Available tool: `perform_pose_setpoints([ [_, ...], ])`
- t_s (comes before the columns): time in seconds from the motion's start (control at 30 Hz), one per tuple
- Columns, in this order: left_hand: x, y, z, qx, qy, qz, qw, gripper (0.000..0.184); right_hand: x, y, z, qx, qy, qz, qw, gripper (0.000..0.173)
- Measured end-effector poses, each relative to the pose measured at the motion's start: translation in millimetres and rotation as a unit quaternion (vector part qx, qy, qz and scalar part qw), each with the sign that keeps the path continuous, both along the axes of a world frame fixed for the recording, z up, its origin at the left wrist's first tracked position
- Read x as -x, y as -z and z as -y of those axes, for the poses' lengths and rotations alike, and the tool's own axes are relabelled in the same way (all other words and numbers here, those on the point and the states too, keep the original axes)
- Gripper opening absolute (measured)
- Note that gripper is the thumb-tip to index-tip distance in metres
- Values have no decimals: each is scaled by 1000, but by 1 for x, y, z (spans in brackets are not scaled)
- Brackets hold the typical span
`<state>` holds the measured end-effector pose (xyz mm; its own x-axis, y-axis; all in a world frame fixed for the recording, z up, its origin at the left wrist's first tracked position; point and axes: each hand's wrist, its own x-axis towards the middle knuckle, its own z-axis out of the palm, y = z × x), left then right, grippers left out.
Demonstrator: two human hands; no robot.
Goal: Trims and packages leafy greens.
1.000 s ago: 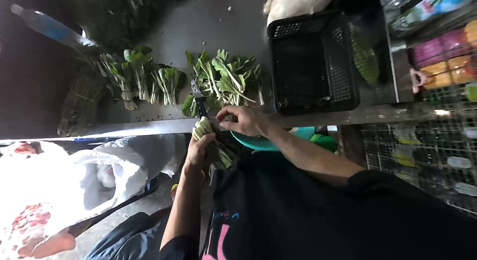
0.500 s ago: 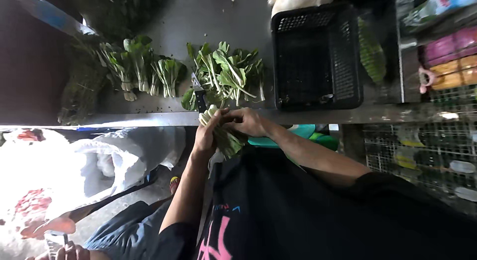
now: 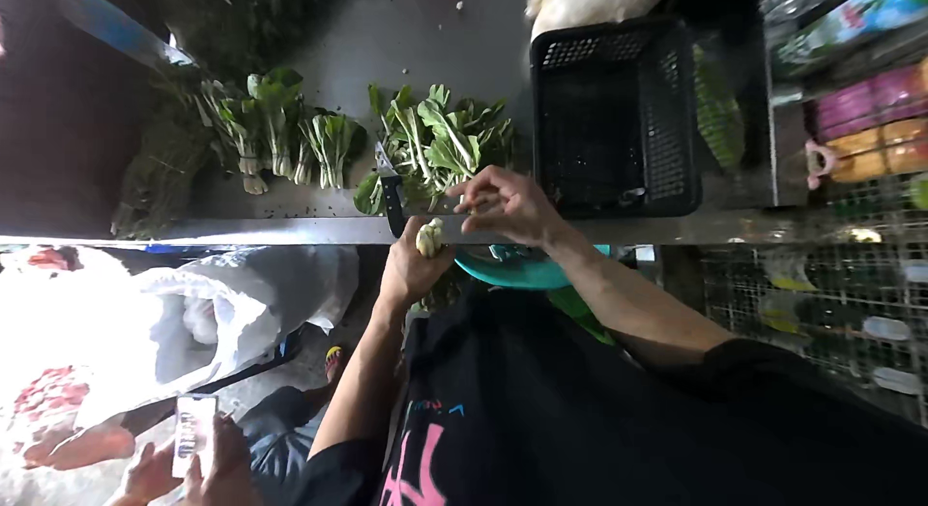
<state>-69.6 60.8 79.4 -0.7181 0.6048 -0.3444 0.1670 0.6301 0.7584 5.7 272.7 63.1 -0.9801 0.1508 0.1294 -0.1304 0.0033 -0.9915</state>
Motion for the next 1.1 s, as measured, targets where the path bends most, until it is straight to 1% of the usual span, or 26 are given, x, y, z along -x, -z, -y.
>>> perform_pose_setpoints([
  [0.03, -2, 1, -2, 6, 18, -8, 1000, 72, -1, -5, 4, -55, -34, -4, 998, 55],
  [0.1, -7, 9, -5, 3, 54, -47, 997, 104, -2, -10, 16, -176, -75, -8, 981, 64],
  [0.13, -9, 13, -5, -1, 64, -59, 996, 113, -2, -10, 21, -227, -88, -15, 970, 64],
  [0.17, -10, 15, -4, 1, 67, -61, 996, 118, -2, -7, 25, -260, -100, -16, 960, 61],
  [0.2, -12, 16, -5, 11, 68, -58, 996, 123, -2, -4, 26, -270, -104, -17, 957, 58],
  [0.27, -13, 14, -6, 37, 64, -38, 997, 131, -3, 3, 25, -254, -113, -10, 960, 51],
  [0.3, -14, 12, -6, 39, 65, -17, 997, 135, -4, 4, 23, -231, -123, -3, 965, 48],
  [0.37, -14, 8, -7, 27, 79, 32, 996, 141, -6, 7, 20, -171, -132, 11, 976, 41],
  [0.43, -12, 5, -5, 12, 93, 85, 992, 145, -10, 10, 17, -93, -136, 49, 985, 33],
  [0.53, -6, 0, 1, 12, 125, 107, 986, 139, -15, 13, 15, 6, -117, 89, 989, 27],
  [0.6, -2, -4, 5, 51, 133, 87, 986, 123, -18, 13, 14, 60, -95, 111, 987, 26],
  [0.63, -1, -6, 7, 68, 127, 83, 986, 109, -19, 12, 14, 81, -81, 124, 986, 25],
  [0.7, -1, -8, 8, 90, 126, 73, 985, 70, -21, 12, 15, 104, -60, 141, 983, 26],
  [0.73, -1, -8, 7, 96, 131, 74, 984, 55, -22, 13, 16, 112, -54, 145, 982, 26],
  [0.77, -2, -7, 6, 98, 135, 75, 983, 47, -23, 15, 17, 114, -53, 143, 982, 27],
  [0.8, -3, -6, 6, 98, 136, 78, 983, 43, -23, 16, 17, 106, -58, 136, 983, 31],
  [0.87, -5, -3, 5, 99, 140, 77, 982, 43, -23, 17, 12, 55, -89, 113, 988, 48],
  [0.93, -7, 0, 5, 107, 153, 66, 980, 44, -23, 14, 8, 26, -123, 121, 985, 63],
  [0.97, -8, 1, 5, 110, 160, 62, 979, 43, -24, 12, 7, 16, -137, 125, 983, 68],
  [1.03, -10, 2, 4, 105, 167, 57, 979, 42, -24, 12, 5, -27, -164, 127, 978, 74],
  [1.1, -12, -1, 3, 88, 167, 50, 981, 46, -26, 17, 5, -68, -177, 108, 976, 74],
])
